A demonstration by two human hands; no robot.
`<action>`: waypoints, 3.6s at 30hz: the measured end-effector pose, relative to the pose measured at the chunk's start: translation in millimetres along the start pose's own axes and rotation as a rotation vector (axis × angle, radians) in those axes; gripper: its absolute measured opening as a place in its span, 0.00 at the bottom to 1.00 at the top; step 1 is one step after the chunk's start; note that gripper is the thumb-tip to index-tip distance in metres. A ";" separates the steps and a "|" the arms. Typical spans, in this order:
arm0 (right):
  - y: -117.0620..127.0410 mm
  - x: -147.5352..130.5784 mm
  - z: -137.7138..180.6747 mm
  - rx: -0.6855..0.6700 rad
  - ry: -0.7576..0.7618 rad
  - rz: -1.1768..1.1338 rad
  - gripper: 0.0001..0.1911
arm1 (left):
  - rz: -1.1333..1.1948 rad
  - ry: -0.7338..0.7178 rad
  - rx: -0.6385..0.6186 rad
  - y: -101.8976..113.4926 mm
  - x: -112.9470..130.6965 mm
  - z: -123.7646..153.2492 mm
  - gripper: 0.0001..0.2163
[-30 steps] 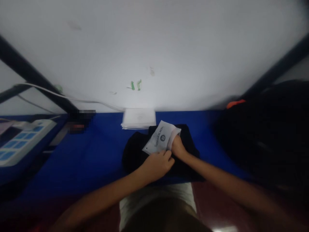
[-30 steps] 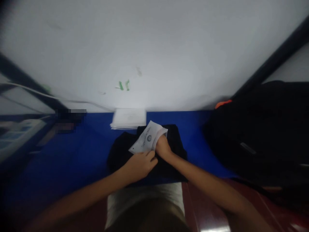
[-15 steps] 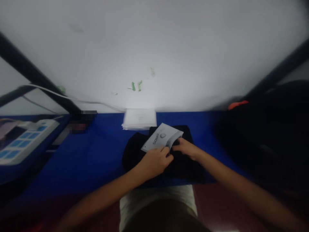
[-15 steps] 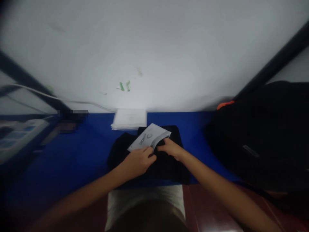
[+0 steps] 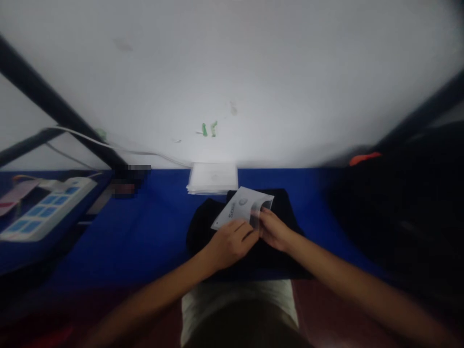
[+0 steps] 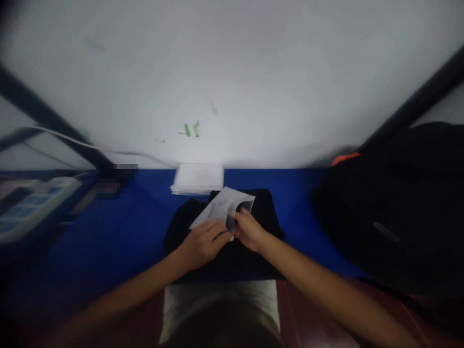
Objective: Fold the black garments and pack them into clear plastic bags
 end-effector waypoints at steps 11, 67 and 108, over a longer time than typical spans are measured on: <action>2.5 -26.6 10.9 -0.240 0.456 0.999 0.14 | 0.204 -0.025 0.125 19.6 -5.6 14.7 0.08; 51.0 -105.4 -72.7 0.420 0.775 2.185 0.14 | 0.396 0.309 -0.306 23.9 -11.0 80.3 0.17; 110.2 -78.3 -12.6 0.351 0.553 1.851 0.18 | -0.002 0.772 -0.389 13.0 -140.4 34.2 0.13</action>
Point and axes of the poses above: each hand's wrist, its own z-axis away from the middle knuckle, its own y-axis out of the back of the hand, x = y × z, the point moved 6 cm from there along -z, towards the middle knuckle, and after that the axes turned 8 degrees about z, right-handed, at the moved point
